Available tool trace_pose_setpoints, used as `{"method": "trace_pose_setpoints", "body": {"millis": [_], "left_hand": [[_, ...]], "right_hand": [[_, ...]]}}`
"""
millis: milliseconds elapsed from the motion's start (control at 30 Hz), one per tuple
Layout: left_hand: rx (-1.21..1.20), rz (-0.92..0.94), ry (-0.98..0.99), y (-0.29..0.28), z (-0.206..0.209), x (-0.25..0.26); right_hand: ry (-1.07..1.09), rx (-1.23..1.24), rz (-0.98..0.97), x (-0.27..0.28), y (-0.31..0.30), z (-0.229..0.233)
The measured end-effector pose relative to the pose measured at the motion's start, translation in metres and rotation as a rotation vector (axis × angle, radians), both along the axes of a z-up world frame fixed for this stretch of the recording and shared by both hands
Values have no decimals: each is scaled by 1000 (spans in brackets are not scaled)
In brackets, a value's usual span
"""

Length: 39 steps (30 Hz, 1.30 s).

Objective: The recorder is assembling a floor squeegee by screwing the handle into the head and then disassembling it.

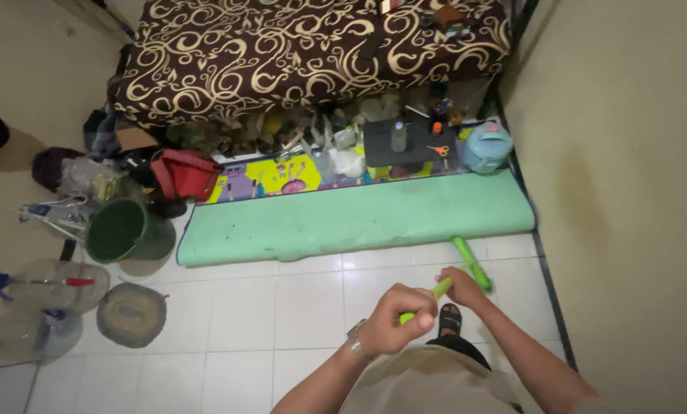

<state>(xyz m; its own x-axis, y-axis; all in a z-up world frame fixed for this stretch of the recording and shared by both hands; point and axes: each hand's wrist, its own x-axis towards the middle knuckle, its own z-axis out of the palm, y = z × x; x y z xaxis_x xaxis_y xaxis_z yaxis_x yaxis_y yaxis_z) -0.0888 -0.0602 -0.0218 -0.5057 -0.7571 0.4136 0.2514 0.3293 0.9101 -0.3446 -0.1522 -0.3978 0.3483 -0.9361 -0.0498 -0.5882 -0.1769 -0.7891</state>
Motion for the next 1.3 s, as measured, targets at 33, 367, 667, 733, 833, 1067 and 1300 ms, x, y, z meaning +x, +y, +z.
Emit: {"method": "trace_pose_setpoints", "body": {"millis": [33, 367, 667, 733, 833, 1067, 1300], "left_hand": [[-1, -3, 2, -7, -4, -12], [149, 12, -119, -61, -74, -144], [205, -4, -199, -70, -44, -195], [193, -7, -205, -71, -36, -192], [321, -44, -149, -71, -35, -177], [138, 143, -188, -48, -3, -136], [21, 214, -177, -14, 22, -78]], "right_hand": [[2, -1, -3, -20, -6, -2], [142, -100, -84, -182, -36, -59], [6, -30, -87, -192, -38, -76], [0, -64, -88, -183, -37, -76], [-56, -77, -117, -157, -36, -88], [-546, 332, -172, -57, -23, -134], [-125, 189, 303, 52, 1, 48]]}}
